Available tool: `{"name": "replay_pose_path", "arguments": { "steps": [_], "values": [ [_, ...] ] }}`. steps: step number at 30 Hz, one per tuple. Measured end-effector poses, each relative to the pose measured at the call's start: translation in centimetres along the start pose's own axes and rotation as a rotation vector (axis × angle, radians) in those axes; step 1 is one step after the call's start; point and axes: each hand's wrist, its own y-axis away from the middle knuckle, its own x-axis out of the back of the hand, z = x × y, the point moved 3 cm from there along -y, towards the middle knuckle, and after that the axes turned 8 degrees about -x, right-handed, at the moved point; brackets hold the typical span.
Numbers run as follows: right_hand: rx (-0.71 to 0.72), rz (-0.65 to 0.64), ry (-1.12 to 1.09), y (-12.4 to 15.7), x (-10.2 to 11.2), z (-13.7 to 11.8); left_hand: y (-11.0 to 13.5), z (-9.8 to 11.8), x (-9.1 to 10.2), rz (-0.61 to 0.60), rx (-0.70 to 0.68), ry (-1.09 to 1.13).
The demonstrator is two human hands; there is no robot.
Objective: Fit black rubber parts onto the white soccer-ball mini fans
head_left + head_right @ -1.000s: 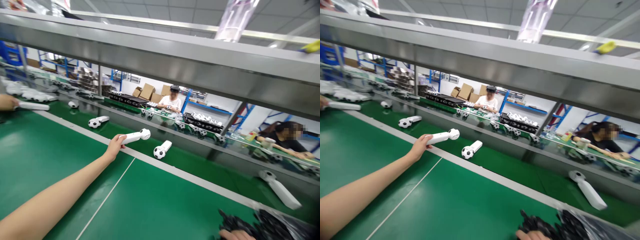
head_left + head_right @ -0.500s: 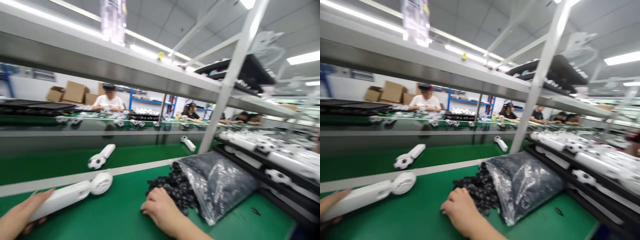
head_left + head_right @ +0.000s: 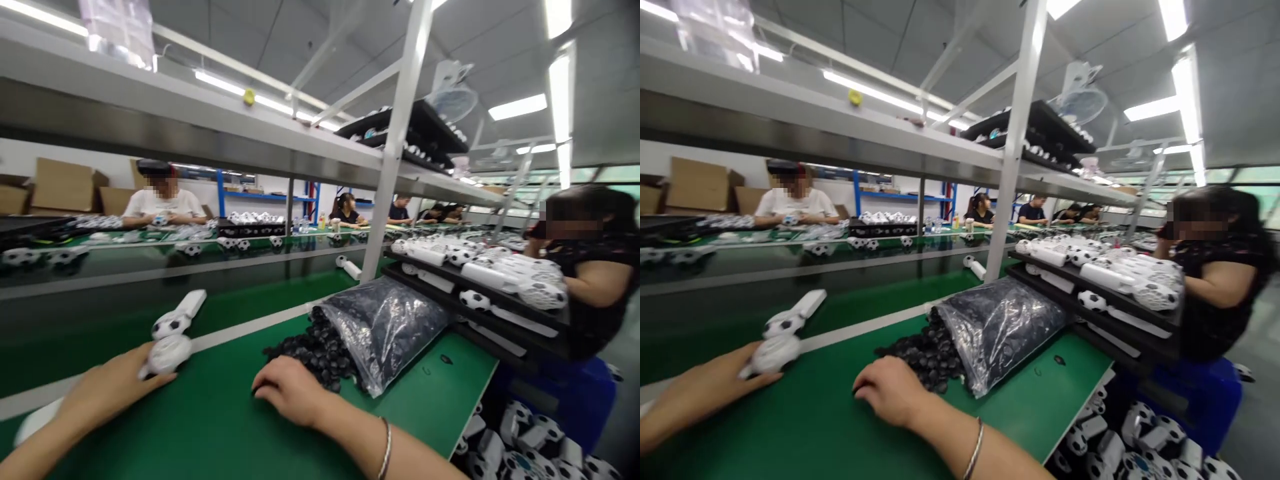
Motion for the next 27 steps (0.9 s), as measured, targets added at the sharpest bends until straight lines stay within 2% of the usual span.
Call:
{"name": "replay_pose_path", "arguments": {
  "steps": [3, 6, 9, 18, 27],
  "values": [
    [-0.040, 0.040, -0.234, -0.6, 0.4, -0.8, 2.2, 3.1, -2.3, -0.128, -0.110, -0.193],
    [-0.065, 0.080, -0.404, -1.4, 0.5, -1.4, 4.0, 6.9, -4.2, -0.133, -0.255, -0.242],
    [-0.054, 0.118, -0.464, -1.6, 0.4, -1.7, 4.9, 8.8, -5.0, -0.175, -0.314, -0.229],
    [0.023, 0.097, -0.322, -0.6, -1.0, -2.8, 5.9, 9.6, -5.2, -0.256, -0.358, -0.190],
    [-0.070, 0.078, -0.488, -0.7, -1.5, -2.9, 5.9, 9.9, -5.0, -0.267, -0.348, -0.099]
  ]
}}
